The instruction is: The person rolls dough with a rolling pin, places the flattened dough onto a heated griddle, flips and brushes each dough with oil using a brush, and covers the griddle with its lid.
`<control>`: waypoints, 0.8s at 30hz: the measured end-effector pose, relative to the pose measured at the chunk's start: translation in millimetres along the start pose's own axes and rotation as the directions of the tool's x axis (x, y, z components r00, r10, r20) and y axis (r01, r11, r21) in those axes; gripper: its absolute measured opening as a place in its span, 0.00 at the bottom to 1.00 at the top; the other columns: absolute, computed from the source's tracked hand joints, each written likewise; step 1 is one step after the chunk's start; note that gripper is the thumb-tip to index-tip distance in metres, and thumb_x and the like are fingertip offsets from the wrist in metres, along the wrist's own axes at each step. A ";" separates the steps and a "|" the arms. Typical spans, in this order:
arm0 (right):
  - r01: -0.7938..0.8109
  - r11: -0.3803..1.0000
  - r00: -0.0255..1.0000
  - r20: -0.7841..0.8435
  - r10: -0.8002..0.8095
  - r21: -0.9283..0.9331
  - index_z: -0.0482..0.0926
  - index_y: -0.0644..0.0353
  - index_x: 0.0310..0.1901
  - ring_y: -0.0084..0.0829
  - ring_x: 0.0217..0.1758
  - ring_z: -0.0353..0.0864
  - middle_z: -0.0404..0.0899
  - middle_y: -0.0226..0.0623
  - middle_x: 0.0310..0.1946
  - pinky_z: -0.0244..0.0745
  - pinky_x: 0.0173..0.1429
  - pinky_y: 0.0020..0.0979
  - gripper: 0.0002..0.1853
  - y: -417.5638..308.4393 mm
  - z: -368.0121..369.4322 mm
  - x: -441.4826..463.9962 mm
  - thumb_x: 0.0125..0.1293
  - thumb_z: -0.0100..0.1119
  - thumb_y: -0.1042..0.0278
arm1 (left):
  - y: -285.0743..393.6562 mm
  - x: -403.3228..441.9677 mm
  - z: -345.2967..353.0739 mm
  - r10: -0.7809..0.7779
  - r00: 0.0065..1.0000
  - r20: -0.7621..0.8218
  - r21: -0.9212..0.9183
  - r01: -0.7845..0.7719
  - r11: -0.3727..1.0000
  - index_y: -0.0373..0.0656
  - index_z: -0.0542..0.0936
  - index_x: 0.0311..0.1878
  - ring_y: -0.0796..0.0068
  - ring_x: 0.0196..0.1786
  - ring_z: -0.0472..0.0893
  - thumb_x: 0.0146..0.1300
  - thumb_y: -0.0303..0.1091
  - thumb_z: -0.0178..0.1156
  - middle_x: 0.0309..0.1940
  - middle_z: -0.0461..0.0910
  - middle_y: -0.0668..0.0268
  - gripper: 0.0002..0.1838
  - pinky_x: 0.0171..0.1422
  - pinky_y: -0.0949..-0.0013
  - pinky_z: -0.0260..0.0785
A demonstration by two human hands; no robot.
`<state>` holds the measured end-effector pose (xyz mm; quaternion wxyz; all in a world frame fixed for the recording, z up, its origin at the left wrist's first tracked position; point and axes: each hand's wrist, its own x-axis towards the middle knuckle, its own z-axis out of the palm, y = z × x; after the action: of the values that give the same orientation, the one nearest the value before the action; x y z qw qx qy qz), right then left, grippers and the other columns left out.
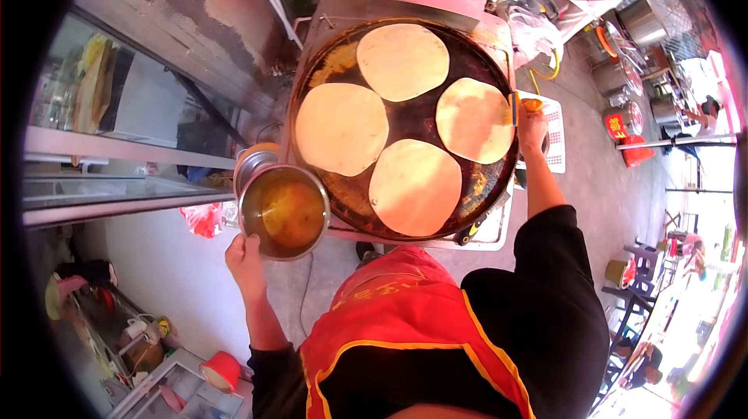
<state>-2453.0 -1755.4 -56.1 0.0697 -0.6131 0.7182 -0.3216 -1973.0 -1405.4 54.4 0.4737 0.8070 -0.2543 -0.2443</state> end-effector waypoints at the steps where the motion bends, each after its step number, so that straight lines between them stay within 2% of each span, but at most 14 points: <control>1: 0.051 0.995 0.999 0.000 -0.051 0.080 0.82 0.60 0.40 0.36 0.32 0.83 0.82 0.41 0.27 0.75 0.38 0.36 0.11 -6.6 1.5 -0.3 0.63 0.56 0.63 | 5.1 -0.3 -0.2 -0.021 0.999 0.039 0.044 0.019 0.999 0.38 0.65 0.20 0.86 0.21 0.59 0.58 0.29 0.54 0.16 0.60 0.75 0.13 0.23 0.75 0.51; 3: 0.048 0.851 0.992 0.071 -0.100 0.523 0.81 0.64 0.39 0.30 0.30 0.81 0.81 0.39 0.27 0.75 0.37 0.32 0.09 -73.3 -13.4 -17.0 0.65 0.56 0.67 | 7.2 3.5 5.5 0.080 0.994 0.070 0.095 -0.086 0.992 0.35 0.71 0.24 0.84 0.19 0.66 0.59 0.30 0.54 0.15 0.66 0.70 0.10 0.22 0.74 0.58; 5: 0.021 0.621 0.962 0.154 -0.226 0.783 0.79 0.67 0.41 0.22 0.32 0.79 0.80 0.34 0.33 0.75 0.37 0.25 0.07 -164.2 -48.3 -49.5 0.65 0.56 0.73 | 10.6 7.6 12.0 0.116 0.988 0.098 0.182 -0.132 0.974 0.33 0.75 0.28 0.78 0.19 0.73 0.59 0.30 0.53 0.15 0.72 0.63 0.09 0.23 0.70 0.65; 7: 0.032 0.547 0.888 0.227 -0.400 0.837 0.78 0.68 0.42 0.24 0.35 0.79 0.80 0.35 0.38 0.74 0.37 0.23 0.07 -218.6 -67.7 -83.6 0.65 0.56 0.76 | 13.5 12.2 23.4 0.194 0.977 0.090 0.180 -0.208 0.962 0.33 0.76 0.28 0.70 0.18 0.77 0.59 0.30 0.52 0.16 0.74 0.55 0.09 0.24 0.67 0.67; 9: -0.093 0.522 0.758 0.400 -0.515 0.848 0.79 0.67 0.42 0.26 0.37 0.80 0.80 0.36 0.37 0.75 0.39 0.26 0.07 -263.3 -76.8 -122.0 0.63 0.57 0.77 | 21.4 16.4 34.3 0.207 0.972 0.115 0.167 -0.224 0.960 0.33 0.75 0.27 0.62 0.19 0.77 0.57 0.30 0.53 0.17 0.74 0.52 0.09 0.25 0.63 0.66; 11: 0.444 0.453 0.536 0.176 -0.825 0.773 0.79 0.65 0.42 0.32 0.39 0.81 0.81 0.41 0.37 0.76 0.40 0.29 0.08 -291.1 -62.8 -141.7 0.62 0.58 0.74 | 12.1 24.8 47.0 0.276 0.955 0.110 0.202 -0.293 0.935 0.32 0.74 0.25 0.56 0.20 0.76 0.56 0.30 0.54 0.17 0.73 0.50 0.09 0.27 0.60 0.65; 13: 0.493 0.542 0.466 0.320 -0.825 0.680 0.80 0.64 0.39 0.39 0.37 0.82 0.80 0.45 0.36 0.76 0.39 0.31 0.08 -303.0 -39.2 -157.7 0.61 0.59 0.70 | 12.8 29.4 57.6 0.308 0.944 0.118 0.195 -0.326 0.925 0.32 0.72 0.24 0.52 0.22 0.75 0.55 0.30 0.54 0.17 0.72 0.49 0.10 0.28 0.58 0.64; 14: 0.464 0.612 0.495 0.385 -0.779 0.641 0.80 0.64 0.38 0.42 0.35 0.82 0.80 0.48 0.35 0.76 0.37 0.31 0.09 -302.8 -28.5 -162.2 0.61 0.60 0.67 | 17.0 30.4 61.3 0.305 0.945 0.121 0.174 -0.323 0.930 0.32 0.72 0.23 0.51 0.22 0.75 0.54 0.30 0.54 0.17 0.72 0.48 0.10 0.28 0.57 0.64; 16: 0.329 0.716 0.565 0.479 -0.672 0.616 0.80 0.65 0.38 0.38 0.32 0.82 0.80 0.46 0.34 0.76 0.36 0.30 0.09 -292.2 -17.5 -157.6 0.61 0.59 0.68 | 22.7 32.3 65.0 0.289 0.950 0.120 0.148 -0.305 0.941 0.32 0.71 0.22 0.48 0.23 0.74 0.53 0.30 0.55 0.19 0.71 0.45 0.10 0.29 0.55 0.63; 17: 0.257 0.761 0.591 0.526 -0.611 0.595 0.79 0.66 0.39 0.36 0.31 0.83 0.81 0.46 0.34 0.76 0.35 0.29 0.09 -284.1 -14.3 -152.0 0.61 0.59 0.69 | 21.4 34.2 64.4 0.269 0.954 0.131 0.183 -0.290 0.940 0.32 0.73 0.26 0.53 0.23 0.76 0.54 0.30 0.54 0.20 0.72 0.47 0.09 0.30 0.59 0.65; 18: -0.025 0.721 0.635 0.568 -0.524 0.693 0.78 0.67 0.42 0.27 0.32 0.82 0.82 0.41 0.32 0.77 0.35 0.26 0.10 -274.6 -12.6 -144.2 0.63 0.58 0.70 | 19.8 37.5 63.8 0.249 0.958 0.143 0.216 -0.275 0.937 0.31 0.75 0.29 0.59 0.23 0.78 0.55 0.29 0.54 0.20 0.74 0.48 0.09 0.30 0.62 0.67; 19: -0.288 0.556 0.666 0.580 -0.468 0.780 0.78 0.68 0.43 0.22 0.32 0.81 0.81 0.36 0.33 0.78 0.36 0.24 0.09 -269.5 -13.1 -137.8 0.65 0.55 0.72 | 19.5 41.4 64.2 0.231 0.960 0.155 0.248 -0.264 0.932 0.30 0.77 0.32 0.65 0.23 0.79 0.56 0.28 0.53 0.21 0.75 0.49 0.09 0.31 0.66 0.69; 21: -0.543 0.404 0.678 0.668 -0.307 0.736 0.77 0.67 0.44 0.24 0.32 0.81 0.81 0.37 0.33 0.79 0.38 0.25 0.09 -260.5 -11.6 -120.1 0.66 0.55 0.72 | 31.0 43.2 62.9 0.171 0.976 0.133 0.126 -0.188 0.974 0.32 0.75 0.28 0.63 0.21 0.78 0.56 0.29 0.54 0.18 0.74 0.51 0.09 0.27 0.64 0.67; 24: -0.721 0.141 0.645 0.732 -0.220 0.678 0.77 0.67 0.45 0.25 0.32 0.81 0.81 0.36 0.33 0.80 0.39 0.25 0.10 -234.8 16.8 -91.1 0.65 0.56 0.72 | 32.3 47.3 60.0 0.192 0.976 0.103 0.139 -0.206 0.969 0.32 0.75 0.27 0.66 0.19 0.78 0.57 0.30 0.54 0.17 0.74 0.55 0.09 0.24 0.67 0.68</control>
<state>-2226.7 -1687.1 32.5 0.7610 -0.3415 0.3602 -0.4177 -1981.4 -1487.8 50.0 0.4228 0.7987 -0.3723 -0.2114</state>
